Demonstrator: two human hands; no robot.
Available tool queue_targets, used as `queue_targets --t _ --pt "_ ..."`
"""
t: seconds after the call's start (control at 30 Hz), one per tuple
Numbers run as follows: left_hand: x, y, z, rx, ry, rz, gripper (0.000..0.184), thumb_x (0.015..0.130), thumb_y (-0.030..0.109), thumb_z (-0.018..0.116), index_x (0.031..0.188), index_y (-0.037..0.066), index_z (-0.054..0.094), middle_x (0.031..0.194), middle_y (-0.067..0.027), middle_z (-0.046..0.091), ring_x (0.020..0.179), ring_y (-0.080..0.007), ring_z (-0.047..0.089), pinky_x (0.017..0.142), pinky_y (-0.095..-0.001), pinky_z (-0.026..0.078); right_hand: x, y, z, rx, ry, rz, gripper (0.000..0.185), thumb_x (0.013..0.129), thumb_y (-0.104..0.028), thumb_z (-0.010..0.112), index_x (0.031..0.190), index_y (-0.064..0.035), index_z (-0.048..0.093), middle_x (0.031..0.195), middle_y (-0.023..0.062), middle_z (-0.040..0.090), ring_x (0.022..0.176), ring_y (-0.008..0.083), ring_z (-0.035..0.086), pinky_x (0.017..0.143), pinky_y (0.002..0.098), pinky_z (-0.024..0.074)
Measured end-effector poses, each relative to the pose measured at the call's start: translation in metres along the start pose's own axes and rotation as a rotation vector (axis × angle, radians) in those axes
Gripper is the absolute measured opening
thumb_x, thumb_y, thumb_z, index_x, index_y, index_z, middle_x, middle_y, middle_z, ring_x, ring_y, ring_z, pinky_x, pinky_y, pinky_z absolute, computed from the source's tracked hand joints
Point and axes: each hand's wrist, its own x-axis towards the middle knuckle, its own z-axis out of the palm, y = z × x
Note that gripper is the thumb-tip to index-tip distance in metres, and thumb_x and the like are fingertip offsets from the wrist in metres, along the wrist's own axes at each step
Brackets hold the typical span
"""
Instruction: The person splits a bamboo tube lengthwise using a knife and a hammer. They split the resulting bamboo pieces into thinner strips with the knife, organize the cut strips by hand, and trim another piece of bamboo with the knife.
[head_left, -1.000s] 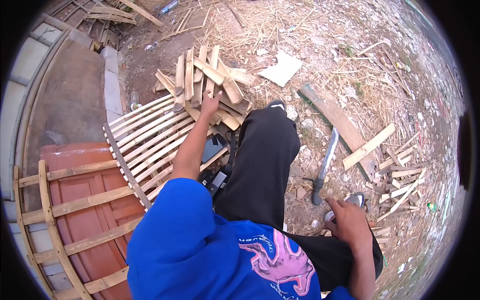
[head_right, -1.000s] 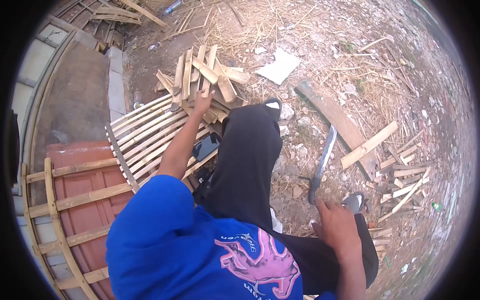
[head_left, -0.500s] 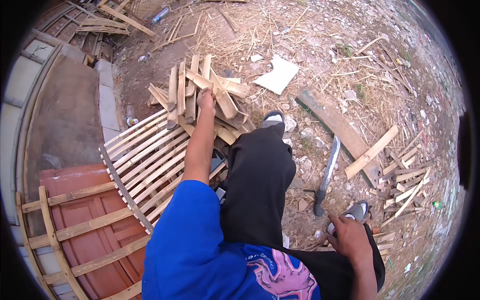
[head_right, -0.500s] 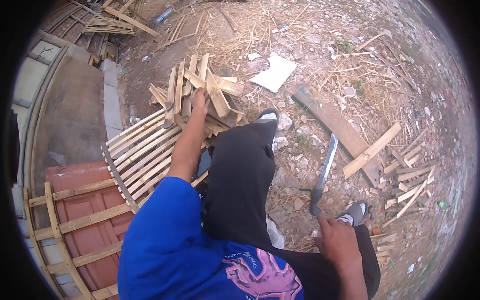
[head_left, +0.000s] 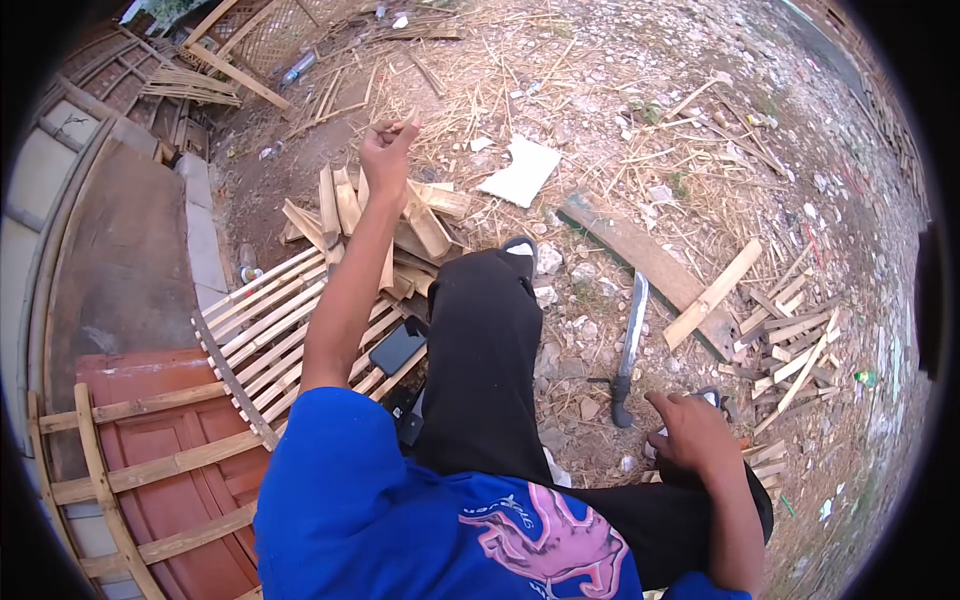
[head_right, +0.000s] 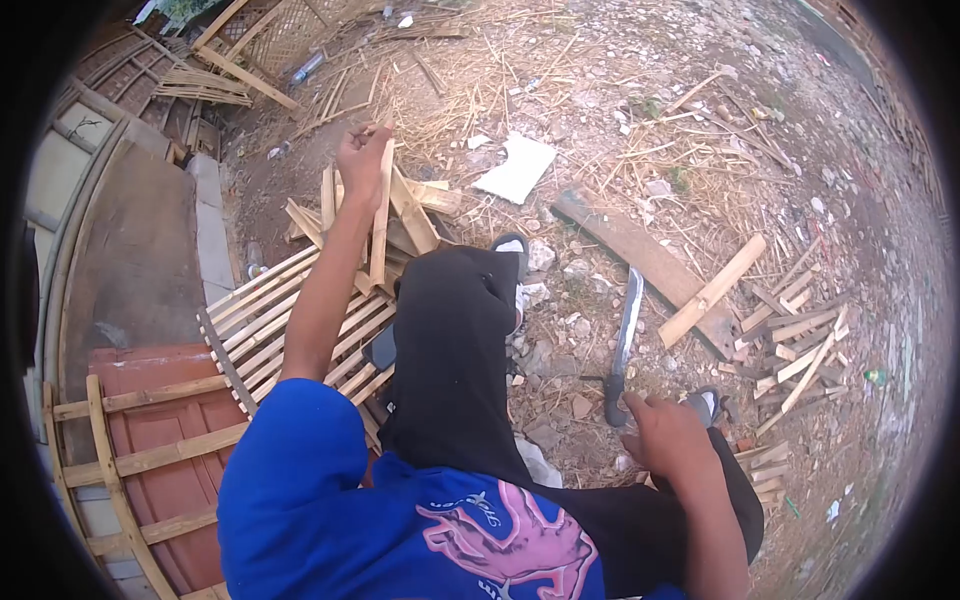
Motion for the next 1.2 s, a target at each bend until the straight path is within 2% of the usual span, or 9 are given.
queue_targets --t 0.1,0.2,0.23,0.33,0.5,0.7,0.8,1.0,1.2 --pt "-0.007 0.083 0.027 -0.270 -0.130 0.028 0.032 0.082 0.009 0.082 0.101 0.002 0.058 0.080 -0.0032 0.065 0.070 -0.0089 0.063 0.064 -0.0191 0.051 -0.007 0.006 -0.010 -0.030 0.081 -0.008 0.052 0.080 -0.028 0.074 0.125 -0.0085 0.057 0.101 0.0173 0.068 0.095 0.0353 0.067 0.084 0.0471 0.0528" --pt "-0.012 0.141 0.047 -0.319 -0.323 -0.003 0.022 0.088 0.006 0.075 0.102 0.002 0.058 0.088 -0.0068 0.068 0.079 -0.0140 0.068 0.079 -0.0294 0.061 -0.007 0.011 -0.019 0.022 0.167 -0.008 0.052 0.081 -0.028 0.073 0.127 -0.0093 0.056 0.103 0.0183 0.068 0.098 0.0372 0.066 0.085 0.0476 0.0530" --pt "-0.013 0.151 0.057 -0.317 -0.360 0.020 0.030 0.081 0.009 0.083 0.100 0.002 0.061 0.084 -0.0052 0.068 0.070 -0.0131 0.068 0.067 -0.0244 0.060 -0.005 0.011 -0.022 0.039 0.176 0.015 0.053 0.081 -0.028 0.073 0.128 -0.0097 0.056 0.104 0.0185 0.068 0.098 0.0374 0.066 0.086 0.0476 0.0528" --pt "-0.028 0.172 0.096 -0.148 -0.498 0.104 0.020 0.087 0.007 0.076 0.100 0.002 0.062 0.086 -0.0061 0.068 0.075 -0.0138 0.067 0.075 -0.0302 0.062 0.010 0.022 -0.021 0.068 0.190 0.098 0.051 0.082 -0.028 0.071 0.129 -0.0106 0.057 0.107 0.0187 0.068 0.102 0.0371 0.066 0.088 0.0476 0.0528" --pt "-0.079 0.154 0.194 -0.330 -0.660 0.012 0.029 0.080 0.013 0.084 0.096 0.001 0.064 0.085 -0.0069 0.068 0.068 -0.0132 0.067 0.065 -0.0253 0.060 0.061 0.070 0.047 0.253 0.174 0.341 0.048 0.081 -0.031 0.072 0.125 -0.0113 0.062 0.110 0.0192 0.070 0.104 0.0362 0.066 0.089 0.0470 0.0534" --pt "-0.141 0.139 0.250 -0.128 -0.841 -0.053 0.032 0.080 0.021 0.085 0.096 0.002 0.064 0.089 -0.0078 0.069 0.074 -0.0152 0.069 0.073 -0.0278 0.061 0.111 0.106 0.232 0.607 0.243 0.861 0.056 0.077 -0.036 0.074 0.120 -0.0022 0.062 0.121 0.0218 0.066 0.114 0.0376 0.063 0.097 0.0454 0.0508" --pt "-0.158 0.133 0.265 -0.053 -0.910 -0.027 0.033 0.081 0.021 0.084 0.097 0.000 0.065 0.091 -0.0088 0.069 0.077 -0.0150 0.069 0.074 -0.0268 0.061 0.119 0.098 0.260 0.476 -0.003 0.796 0.067 0.076 -0.037 0.076 0.129 -0.0013 0.055 0.129 0.0218 0.062 0.119 0.0366 0.060 0.101 0.0455 0.0484" --pt "-0.162 0.120 0.276 -0.021 -0.940 0.019 0.030 0.083 0.018 0.082 0.098 -0.002 0.065 0.092 -0.0096 0.068 0.078 -0.0146 0.068 0.072 -0.0267 0.060 0.153 0.099 0.300 0.525 0.043 0.963 0.088 0.075 -0.039 0.078 0.145 -0.0066 0.037 0.134 0.0244 0.057 0.121 0.0390 0.059 0.102 0.0465 0.0485" --pt "-0.151 0.112 0.277 0.016 -0.880 0.127 0.029 0.084 0.017 0.081 0.094 -0.003 0.062 0.088 -0.0083 0.066 0.073 -0.0133 0.067 0.064 -0.0263 0.056 0.163 0.118 0.332 0.779 0.110 0.977 0.085 0.073 -0.039 0.080 0.142 -0.0071 0.040 0.124 0.0244 0.062 0.115 0.0411 0.062 0.097 0.0490 0.0506"
